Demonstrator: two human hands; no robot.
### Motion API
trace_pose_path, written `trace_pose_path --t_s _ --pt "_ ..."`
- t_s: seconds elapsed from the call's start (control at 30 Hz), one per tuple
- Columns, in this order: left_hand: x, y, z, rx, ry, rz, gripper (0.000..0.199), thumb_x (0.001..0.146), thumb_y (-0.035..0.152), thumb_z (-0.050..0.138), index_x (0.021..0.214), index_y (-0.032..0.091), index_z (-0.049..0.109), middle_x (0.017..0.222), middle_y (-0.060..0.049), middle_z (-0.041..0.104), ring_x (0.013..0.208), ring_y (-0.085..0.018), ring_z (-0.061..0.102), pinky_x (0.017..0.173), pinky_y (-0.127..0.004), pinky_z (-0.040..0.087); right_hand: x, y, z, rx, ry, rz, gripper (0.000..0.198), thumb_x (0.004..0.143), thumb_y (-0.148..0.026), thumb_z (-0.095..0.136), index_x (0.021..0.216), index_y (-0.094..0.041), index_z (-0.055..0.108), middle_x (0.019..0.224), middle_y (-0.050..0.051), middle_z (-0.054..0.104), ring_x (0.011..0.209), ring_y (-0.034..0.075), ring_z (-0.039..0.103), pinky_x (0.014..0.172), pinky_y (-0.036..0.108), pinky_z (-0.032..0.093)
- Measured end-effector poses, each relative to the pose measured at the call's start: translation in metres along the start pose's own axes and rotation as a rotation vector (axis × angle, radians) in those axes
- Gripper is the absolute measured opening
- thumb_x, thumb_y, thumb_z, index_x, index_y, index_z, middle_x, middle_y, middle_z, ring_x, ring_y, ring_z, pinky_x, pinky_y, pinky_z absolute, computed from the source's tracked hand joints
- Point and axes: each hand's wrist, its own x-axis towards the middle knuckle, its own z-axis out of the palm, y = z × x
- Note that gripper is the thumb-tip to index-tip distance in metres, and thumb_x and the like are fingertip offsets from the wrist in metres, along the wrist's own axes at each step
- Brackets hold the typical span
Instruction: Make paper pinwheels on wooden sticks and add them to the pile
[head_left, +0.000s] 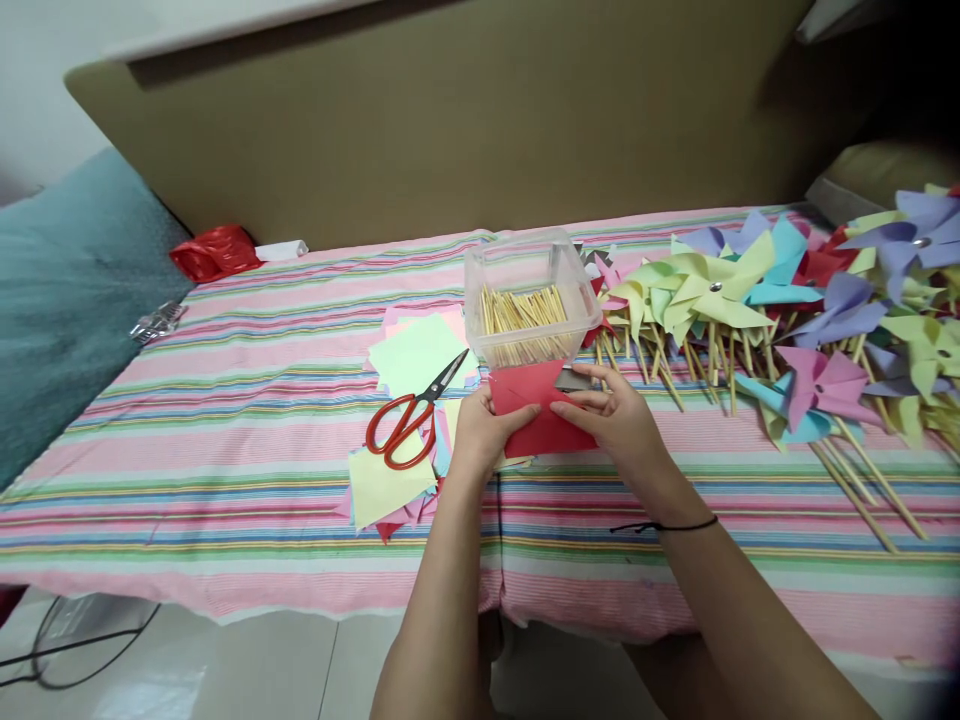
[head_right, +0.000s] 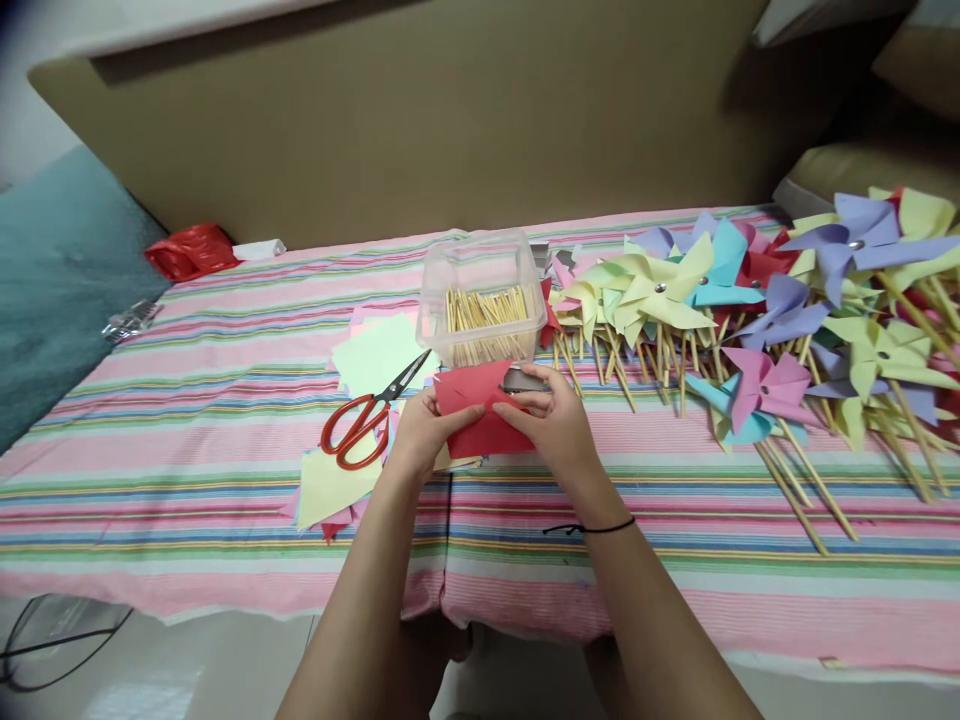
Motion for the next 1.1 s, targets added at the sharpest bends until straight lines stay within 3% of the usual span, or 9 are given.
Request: trace_pose_path --t_s 0.37,0.53,0.9,1.1 --pt "-0.0037 0.0036 -0.0004 -0.11 -0.085 0.01 0.041 0.063 0.031 0.078 0.099 0.015 0.067 0.086 -0.008 0.074 0.075 -0.023 0.069 0.076 -0.038 0.053 -0.0005 0.0038 0.0011 0.009 0.03 -0.007 0.059 0.06 -0.033 0.081 0.111 -0.024 0.052 0.079 0.005 0.074 0.078 0.025 0.071 0.071 0.04 0.059" --pt "-0.0036 0.003 0.0025 -0.076 -0.06 0.01 0.044 0.057 0.026 0.081 0.097 0.015 0.066 0.093 -0.009 0.074 0.08 -0.024 0.069 0.077 -0.037 0.053 -0.0017 0.0021 0.0034 0.01 0.042 0.001 0.059 0.059 -0.033 0.081 0.108 -0.023 0.052 0.079 0.005 0.073 0.075 0.025 0.071 0.069 0.039 0.058" --pt "-0.0021 -0.0009 -0.0013 -0.02 -0.004 0.023 0.044 0.054 0.021 0.082 0.094 0.016 0.063 0.085 -0.005 0.073 0.074 -0.021 0.068 0.072 -0.036 0.054 -0.0031 0.0032 0.004 -0.008 0.004 0.043 0.06 0.059 -0.033 0.081 0.112 -0.025 0.051 0.081 0.003 0.071 0.078 0.024 0.069 0.068 0.036 0.056" --pt "-0.0023 0.001 -0.0014 -0.111 -0.023 0.035 0.035 0.061 0.027 0.078 0.091 0.016 0.063 0.086 -0.006 0.072 0.074 -0.019 0.066 0.072 -0.034 0.052 -0.0044 0.0037 0.0046 0.048 0.04 0.121 0.059 0.057 -0.03 0.082 0.108 -0.025 0.053 0.08 0.003 0.072 0.071 0.021 0.069 0.066 0.035 0.056"
